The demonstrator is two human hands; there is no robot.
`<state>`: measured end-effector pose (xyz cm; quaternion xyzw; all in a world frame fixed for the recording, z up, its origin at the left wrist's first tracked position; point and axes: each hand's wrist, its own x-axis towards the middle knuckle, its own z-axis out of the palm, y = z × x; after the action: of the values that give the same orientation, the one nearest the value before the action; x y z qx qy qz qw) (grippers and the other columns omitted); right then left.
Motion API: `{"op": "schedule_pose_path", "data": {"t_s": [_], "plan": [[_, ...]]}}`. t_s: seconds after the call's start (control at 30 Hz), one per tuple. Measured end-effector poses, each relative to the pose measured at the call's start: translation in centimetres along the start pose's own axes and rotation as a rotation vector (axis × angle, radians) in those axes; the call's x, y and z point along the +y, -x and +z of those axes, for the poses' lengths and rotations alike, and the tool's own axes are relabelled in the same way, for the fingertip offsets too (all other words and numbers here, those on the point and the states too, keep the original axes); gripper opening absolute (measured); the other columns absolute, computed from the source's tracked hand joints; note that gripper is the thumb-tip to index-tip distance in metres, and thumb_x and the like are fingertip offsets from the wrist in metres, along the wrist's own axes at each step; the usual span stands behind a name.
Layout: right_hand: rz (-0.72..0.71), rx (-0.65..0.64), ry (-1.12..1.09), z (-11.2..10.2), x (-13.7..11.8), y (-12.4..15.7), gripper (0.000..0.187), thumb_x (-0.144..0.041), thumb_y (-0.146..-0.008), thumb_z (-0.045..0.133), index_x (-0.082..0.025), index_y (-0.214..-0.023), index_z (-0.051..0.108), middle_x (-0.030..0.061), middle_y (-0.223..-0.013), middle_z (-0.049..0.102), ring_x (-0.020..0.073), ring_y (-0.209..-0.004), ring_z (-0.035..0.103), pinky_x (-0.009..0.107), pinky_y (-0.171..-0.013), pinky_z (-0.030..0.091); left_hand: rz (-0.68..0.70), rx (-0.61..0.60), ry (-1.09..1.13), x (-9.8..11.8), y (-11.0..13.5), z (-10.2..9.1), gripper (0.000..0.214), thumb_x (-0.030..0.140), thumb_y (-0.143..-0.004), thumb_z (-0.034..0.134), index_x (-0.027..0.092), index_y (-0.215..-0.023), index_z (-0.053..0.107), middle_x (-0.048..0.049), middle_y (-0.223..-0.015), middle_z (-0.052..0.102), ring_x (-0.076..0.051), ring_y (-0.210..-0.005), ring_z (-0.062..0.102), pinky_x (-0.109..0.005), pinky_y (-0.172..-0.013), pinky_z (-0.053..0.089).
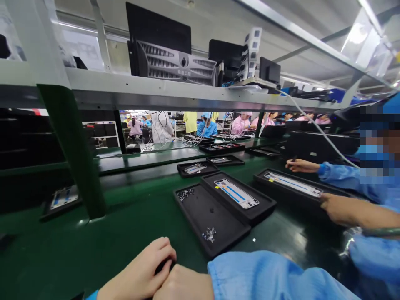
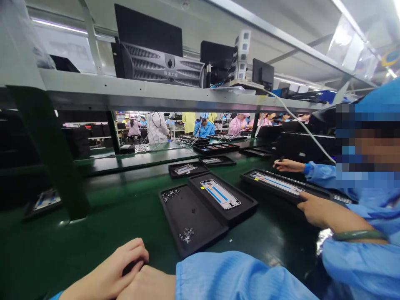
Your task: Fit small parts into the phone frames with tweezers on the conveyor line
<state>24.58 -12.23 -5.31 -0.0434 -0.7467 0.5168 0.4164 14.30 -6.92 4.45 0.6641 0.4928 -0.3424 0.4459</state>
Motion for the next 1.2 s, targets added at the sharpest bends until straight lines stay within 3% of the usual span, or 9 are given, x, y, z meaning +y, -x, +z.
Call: {"op": "schedule_pose_path", "data": {"t_s": [0.07, 0.13, 0.27, 0.37, 0.47, 0.57, 0.7, 0.97, 1.2], "plan": [[-0.048, 0.006, 0.029, 0.5, 0.1, -0.4, 0.018, -0.022, -0.087, 0.052, -0.015, -0.073, 0.060, -0.0015, -0.069, 0.060, 0.0075, -0.058, 0.053, 0.018, -0.046, 0.036, 0.007, 0.008, -0.004, 0.1, -0.1, 0.1, 0.021, 0.015, -0.087, 0.035, 0.019, -0.087, 0.055, -0.0034, -0.089, 0.054, -0.014, -0.081, 0.052, -0.023, -0.073, 0.044], [-0.081, 0.094, 0.085, 0.7, -0.1, -0.5, 0.028, -0.025, -0.086, 0.052, -0.017, -0.060, 0.056, -0.0031, -0.053, 0.055, 0.0079, -0.049, 0.049, 0.022, -0.038, 0.023, 0.014, 0.025, -0.012, 0.1, -0.2, 0.3, 0.021, 0.014, -0.086, 0.035, 0.019, -0.084, 0.055, -0.0036, -0.087, 0.053, -0.014, -0.080, 0.051, -0.024, -0.072, 0.044], [0.029, 0.306, 0.152, -1.6, 1.5, 0.2, 0.040, -0.035, -0.091, 0.041, -0.019, -0.060, 0.059, 0.0002, -0.051, 0.055, 0.0099, -0.052, 0.052, 0.021, -0.043, 0.028, 0.101, 0.034, -0.026, 0.0, 0.0, 0.2, 0.006, 0.019, -0.080, 0.048, 0.018, -0.079, 0.053, -0.0021, -0.080, 0.051, -0.016, -0.075, 0.049, -0.025, -0.067, 0.044], [0.396, 0.278, 0.188, -5.7, 6.1, 0.1, 0.039, -0.037, -0.091, 0.041, -0.017, -0.066, 0.063, 0.0039, -0.060, 0.059, 0.0113, -0.061, 0.057, 0.020, -0.053, 0.036, 0.131, 0.017, -0.042, 0.0, 0.3, -0.3, 0.014, 0.013, -0.080, 0.043, 0.020, -0.087, 0.053, -0.0026, -0.086, 0.052, -0.016, -0.079, 0.050, -0.026, -0.073, 0.044], [0.953, 0.058, 0.228, -9.4, 12.4, -1.2, 0.027, -0.039, -0.085, 0.052, -0.017, -0.081, 0.067, 0.0075, -0.081, 0.064, 0.0154, -0.080, 0.060, 0.021, -0.066, 0.042, 0.120, -0.030, -0.063, 0.1, 0.6, -0.7, 0.021, 0.009, -0.080, 0.041, 0.021, -0.094, 0.051, -0.0037, -0.094, 0.052, -0.016, -0.083, 0.051, -0.027, -0.077, 0.044], [1.100, -0.017, 0.257, -10.9, 18.3, -2.7, 0.026, -0.035, -0.086, 0.053, -0.013, -0.095, 0.064, 0.0095, -0.096, 0.062, 0.0181, -0.089, 0.060, 0.027, -0.076, 0.046, 0.123, -0.054, -0.065, 0.1, 0.6, -0.9, 0.019, 0.011, -0.081, 0.042, 0.021, -0.094, 0.051, -0.0039, -0.095, 0.051, -0.016, -0.085, 0.051, -0.027, -0.078, 0.044], [1.234, -0.074, 0.277, -9.7, 23.9, -3.5, 0.030, -0.032, -0.089, 0.051, -0.013, -0.113, 0.053, 0.0084, -0.111, 0.056, 0.0181, -0.094, 0.057, 0.038, -0.080, 0.049, 0.145, -0.063, -0.062, -0.3, 0.4, -1.1, 0.018, 0.012, -0.081, 0.044, 0.022, -0.095, 0.050, -0.0035, -0.095, 0.050, -0.016, -0.086, 0.051, -0.027, -0.078, 0.044], [1.318, -0.112, 0.290, -5.3, 29.4, -3.9, 0.032, -0.031, -0.088, 0.052, -0.014, -0.115, 0.052, 0.0091, -0.114, 0.054, 0.0198, -0.098, 0.056, 0.040, -0.082, 0.049, 0.084, -0.061, -0.046, -1.8, 0.1, -1.5, 0.021, 0.012, -0.082, 0.043, 0.022, -0.098, 0.051, -0.0029, -0.097, 0.050, -0.016, -0.087, 0.050, -0.028, -0.080, 0.044], [1.145, -0.113, 0.262, -5.6, 27.7, -7.8, 0.031, -0.031, -0.088, 0.052, -0.014, -0.114, 0.052, 0.0090, -0.114, 0.054, 0.0196, -0.098, 0.056, 0.039, -0.082, 0.049, 0.059, -0.045, -0.042, -2.1, -0.2, -1.4, 0.018, 0.015, -0.084, 0.042, 0.021, -0.097, 0.053, -0.0039, -0.097, 0.050, -0.016, -0.087, 0.050, -0.027, -0.079, 0.044]]}}
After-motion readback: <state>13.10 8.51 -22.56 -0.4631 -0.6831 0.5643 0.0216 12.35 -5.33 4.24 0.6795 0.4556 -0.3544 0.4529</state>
